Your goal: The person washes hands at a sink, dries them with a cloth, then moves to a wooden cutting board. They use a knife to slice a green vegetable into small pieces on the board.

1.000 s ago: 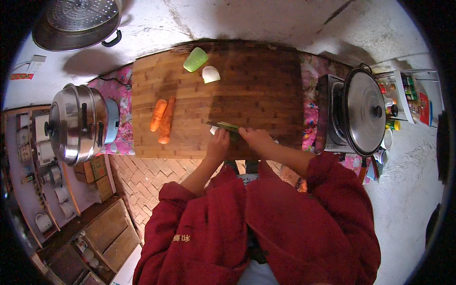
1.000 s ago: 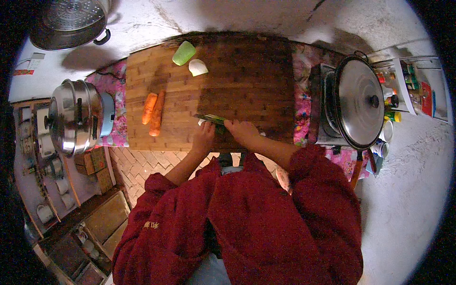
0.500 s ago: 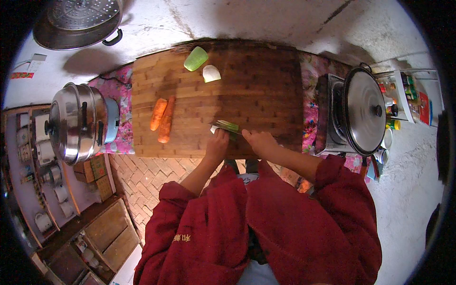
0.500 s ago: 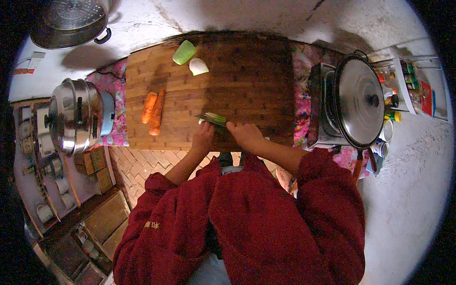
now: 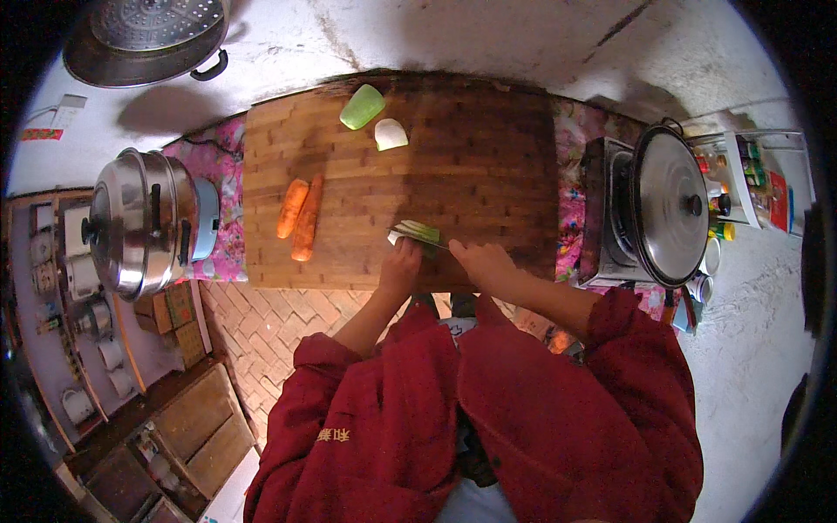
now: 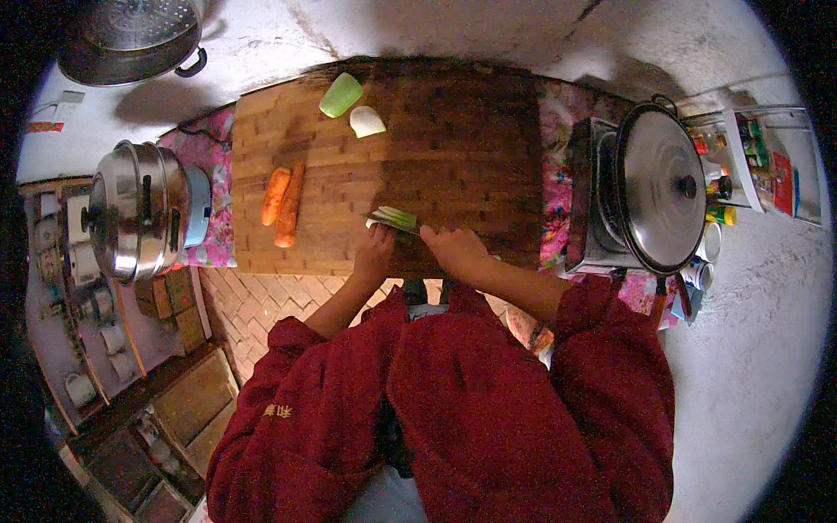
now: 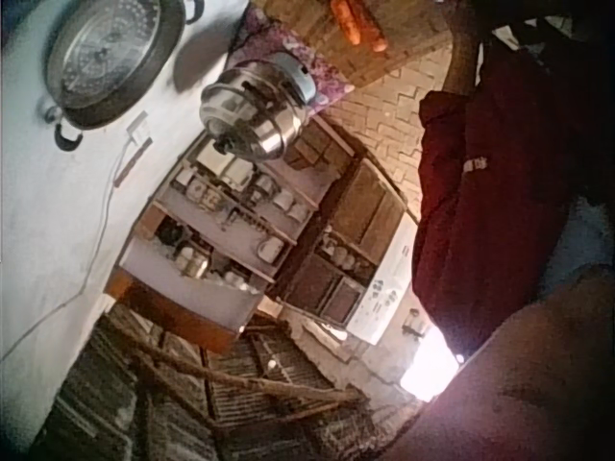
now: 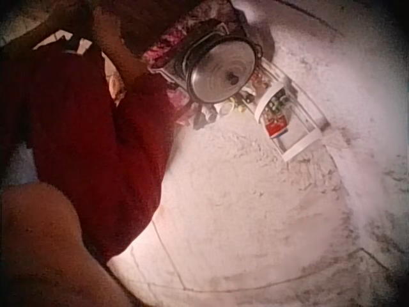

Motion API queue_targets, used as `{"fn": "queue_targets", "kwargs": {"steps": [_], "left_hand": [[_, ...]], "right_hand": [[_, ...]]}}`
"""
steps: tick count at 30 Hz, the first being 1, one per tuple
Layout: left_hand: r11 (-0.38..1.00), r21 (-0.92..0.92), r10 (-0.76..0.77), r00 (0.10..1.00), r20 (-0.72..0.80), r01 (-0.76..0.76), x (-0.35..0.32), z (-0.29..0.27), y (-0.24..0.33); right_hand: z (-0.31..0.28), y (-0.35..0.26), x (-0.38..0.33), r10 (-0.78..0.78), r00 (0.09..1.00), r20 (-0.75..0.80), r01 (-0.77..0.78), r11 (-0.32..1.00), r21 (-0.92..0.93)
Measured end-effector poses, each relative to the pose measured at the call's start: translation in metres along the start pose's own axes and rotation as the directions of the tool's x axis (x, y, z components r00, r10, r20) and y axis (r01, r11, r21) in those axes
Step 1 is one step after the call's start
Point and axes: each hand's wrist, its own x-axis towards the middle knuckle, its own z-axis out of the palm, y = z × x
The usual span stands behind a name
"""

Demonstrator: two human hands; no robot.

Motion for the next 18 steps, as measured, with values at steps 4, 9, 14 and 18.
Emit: {"fn": "queue_targets", "kwargs": {"steps": [4,9,14,18], "left_hand": [[0.998,-0.052,-0.018,1.000,0.014,0.018,0.007,-0.007,0.003],[1.000,-0.010,-0.014,1.000,0.013,0.014,0.005,-0.010,0.004],[0.999,-0.041,-0.033,0.999,0.004,0.033,0.002,-0.006,0.002],[0.999,-0.002,-0.035,0.999,0.030,0.035,-0.001,-0.002,0.001]], "right_hand": [[0.038,0.003,0.024,0.017,0.994,-0.110,-0.015,1.000,0.023],[0.048,0.010,0.028,0.002,0.987,-0.158,0.007,0.999,0.054],[-0.008,-0.006,0.003,0.003,1.000,-0.025,-0.002,0.999,0.034],[-0.008,-0.008,-0.004,0.029,0.999,0.027,-0.030,0.999,0.034]]}}
